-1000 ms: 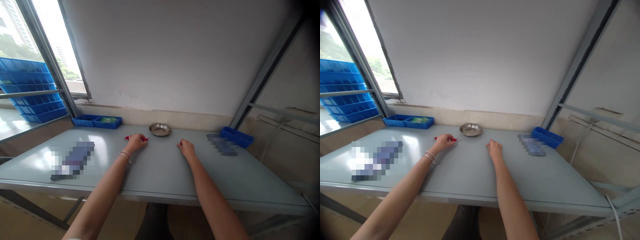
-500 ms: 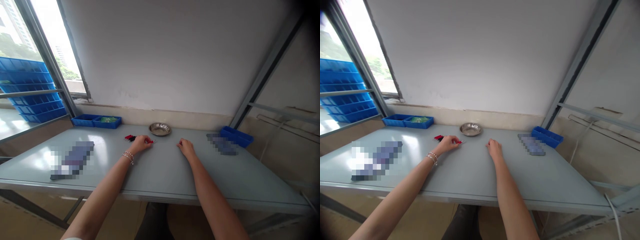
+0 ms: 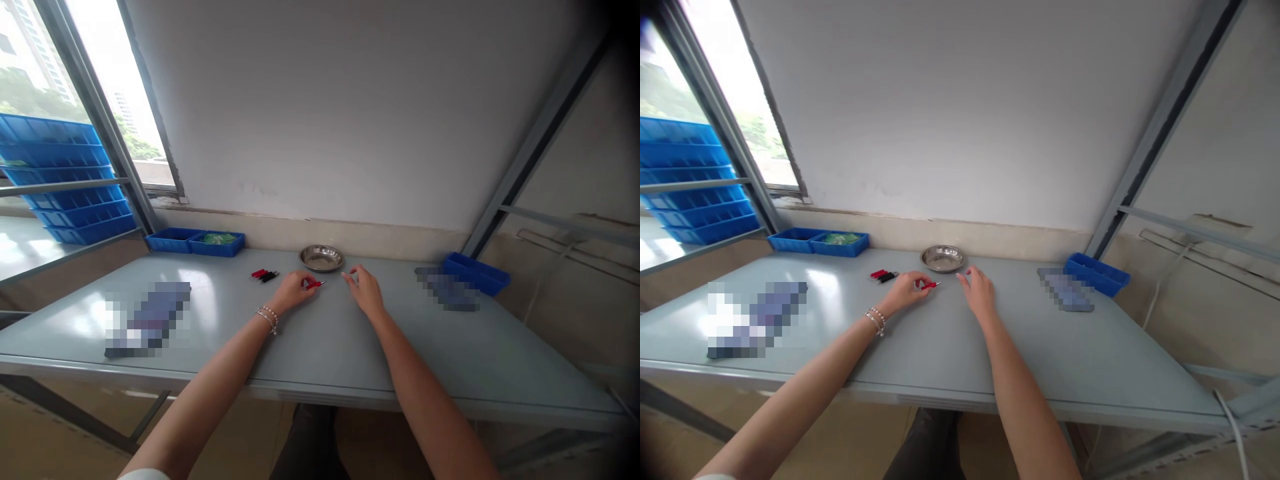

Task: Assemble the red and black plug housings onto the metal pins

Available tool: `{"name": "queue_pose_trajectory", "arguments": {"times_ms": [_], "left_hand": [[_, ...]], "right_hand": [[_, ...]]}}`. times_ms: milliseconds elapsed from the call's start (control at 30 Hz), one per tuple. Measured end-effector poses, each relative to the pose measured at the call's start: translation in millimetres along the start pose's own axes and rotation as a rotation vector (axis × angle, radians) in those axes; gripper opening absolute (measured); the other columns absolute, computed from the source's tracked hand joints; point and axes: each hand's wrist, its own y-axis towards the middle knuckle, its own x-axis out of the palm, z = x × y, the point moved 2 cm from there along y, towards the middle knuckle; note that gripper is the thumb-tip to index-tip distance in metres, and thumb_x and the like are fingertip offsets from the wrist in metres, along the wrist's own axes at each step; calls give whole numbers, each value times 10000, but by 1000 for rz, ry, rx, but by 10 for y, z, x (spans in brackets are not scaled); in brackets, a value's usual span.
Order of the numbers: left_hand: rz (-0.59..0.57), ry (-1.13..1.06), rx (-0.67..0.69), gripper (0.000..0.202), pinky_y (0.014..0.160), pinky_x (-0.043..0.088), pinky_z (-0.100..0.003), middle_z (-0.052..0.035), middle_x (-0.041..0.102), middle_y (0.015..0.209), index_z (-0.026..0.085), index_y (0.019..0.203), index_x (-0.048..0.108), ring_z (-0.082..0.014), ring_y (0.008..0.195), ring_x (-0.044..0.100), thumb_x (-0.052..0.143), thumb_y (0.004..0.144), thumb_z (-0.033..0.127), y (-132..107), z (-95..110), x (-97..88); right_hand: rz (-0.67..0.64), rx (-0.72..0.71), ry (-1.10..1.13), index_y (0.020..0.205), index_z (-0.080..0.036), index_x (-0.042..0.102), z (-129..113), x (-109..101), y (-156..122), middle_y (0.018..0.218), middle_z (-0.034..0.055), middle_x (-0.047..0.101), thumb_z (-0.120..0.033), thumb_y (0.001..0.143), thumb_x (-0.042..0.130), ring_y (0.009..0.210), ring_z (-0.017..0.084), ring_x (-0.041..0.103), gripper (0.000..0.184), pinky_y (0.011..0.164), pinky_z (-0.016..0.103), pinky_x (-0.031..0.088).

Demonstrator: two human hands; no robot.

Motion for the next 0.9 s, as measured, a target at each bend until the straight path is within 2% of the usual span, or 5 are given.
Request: {"name": "queue_pose_trajectory", "arguments": {"times_ms": [267,433,567,700,900], "left_hand": [[133,-91,181,192,761,451,-270,-45,662,895,181,901,657,-154,819,583,581,729,213,-51,201,96],[184,-120,238,158,772,445,-275,-47,638,864,177,890,640,-152,831,567,535,791,241,-71,251,98],[177,-66,202,223,784,424,-307,-63,612,962,182,970,602,-168,858,551,533,816,327,-84,263,80],[160,51,152,268,785,374,-331,-63,616,936,175,933,594,-172,814,552,448,873,391,-85,257,63],[167,174,169,383,749,328,-316,-69,628,841,167,855,597,-176,791,545,309,924,411,-71,272,60]], "right_hand": [[-125,-98,346,583,-213,469,-179,202,-45,525,-19,471,-457,860,338,547,141,453,392,537,238,299],[-195,-38,644,550,-206,442,-186,221,-27,476,-47,404,-547,810,382,477,114,398,433,500,234,303],[-192,23,817,551,-202,456,-171,234,-9,459,-56,393,-612,764,421,447,102,376,463,486,234,310],[-157,30,854,565,-203,458,-139,243,2,459,-58,373,-624,763,421,445,99,348,467,475,235,292],[-46,-65,714,567,-216,387,-180,165,-26,496,-51,342,-580,810,369,486,112,341,437,495,236,279]]}}
